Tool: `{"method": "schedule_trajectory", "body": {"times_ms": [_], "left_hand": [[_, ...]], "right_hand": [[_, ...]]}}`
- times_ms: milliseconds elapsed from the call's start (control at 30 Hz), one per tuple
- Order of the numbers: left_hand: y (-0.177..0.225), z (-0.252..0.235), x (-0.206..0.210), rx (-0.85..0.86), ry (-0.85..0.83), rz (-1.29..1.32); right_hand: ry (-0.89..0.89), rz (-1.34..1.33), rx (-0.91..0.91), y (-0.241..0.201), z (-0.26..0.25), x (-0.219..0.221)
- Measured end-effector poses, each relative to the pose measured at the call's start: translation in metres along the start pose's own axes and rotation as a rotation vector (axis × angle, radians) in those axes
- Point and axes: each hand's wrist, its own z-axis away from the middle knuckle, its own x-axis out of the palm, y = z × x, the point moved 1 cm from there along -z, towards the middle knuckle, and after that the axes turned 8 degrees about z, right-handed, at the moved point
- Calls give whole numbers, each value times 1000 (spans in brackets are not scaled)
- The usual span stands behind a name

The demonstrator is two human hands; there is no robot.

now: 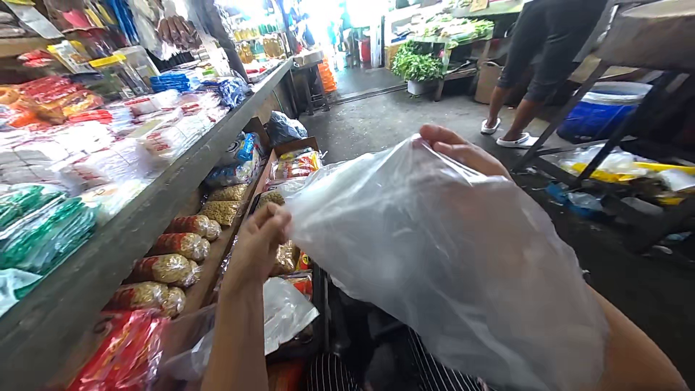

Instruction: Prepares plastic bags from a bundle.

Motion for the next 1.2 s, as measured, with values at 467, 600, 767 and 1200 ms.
{"method": "schedule_trajectory", "body": {"times_ms": [467,600,767,1200], "left_hand": [[-11,-18,32,-490,377,-409],[-31,16,33,-554,385,-342],[-178,17,-10,-728,325,-7],[-161,-13,-13,-623,-9,-738]], "right_hand": [[148,153,697,50,0,24],[61,158,782,75,25,14],[-2,294,891,124,49,2],[-142,129,722,147,31,-19]]}}
